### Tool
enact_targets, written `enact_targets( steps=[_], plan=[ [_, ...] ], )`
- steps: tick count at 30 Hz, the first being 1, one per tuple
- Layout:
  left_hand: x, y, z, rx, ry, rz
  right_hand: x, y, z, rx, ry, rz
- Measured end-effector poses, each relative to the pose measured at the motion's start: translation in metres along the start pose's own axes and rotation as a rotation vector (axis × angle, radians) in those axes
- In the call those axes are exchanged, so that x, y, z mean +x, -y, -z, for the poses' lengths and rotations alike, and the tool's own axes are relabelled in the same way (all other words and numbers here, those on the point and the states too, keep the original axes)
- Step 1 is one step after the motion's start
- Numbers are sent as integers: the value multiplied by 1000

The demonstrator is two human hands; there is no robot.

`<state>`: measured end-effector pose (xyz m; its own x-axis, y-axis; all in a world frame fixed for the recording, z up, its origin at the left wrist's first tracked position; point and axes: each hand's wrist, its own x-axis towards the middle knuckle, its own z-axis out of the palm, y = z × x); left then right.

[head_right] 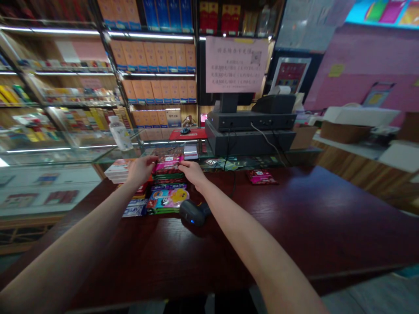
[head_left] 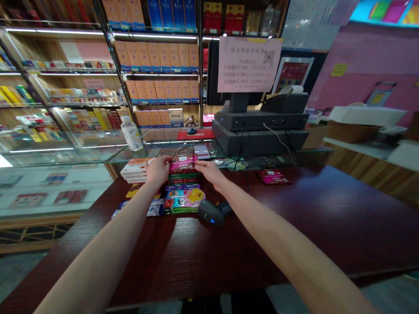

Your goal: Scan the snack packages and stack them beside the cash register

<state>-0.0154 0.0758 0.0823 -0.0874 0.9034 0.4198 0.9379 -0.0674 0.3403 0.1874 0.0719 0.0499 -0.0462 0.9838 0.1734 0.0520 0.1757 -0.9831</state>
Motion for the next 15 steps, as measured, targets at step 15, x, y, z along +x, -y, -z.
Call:
enact_targets(
  steps=[15],
  plan=[
    [-28,-9,7,161,-8,30,-24,5,10,0,28,-25]
  ],
)
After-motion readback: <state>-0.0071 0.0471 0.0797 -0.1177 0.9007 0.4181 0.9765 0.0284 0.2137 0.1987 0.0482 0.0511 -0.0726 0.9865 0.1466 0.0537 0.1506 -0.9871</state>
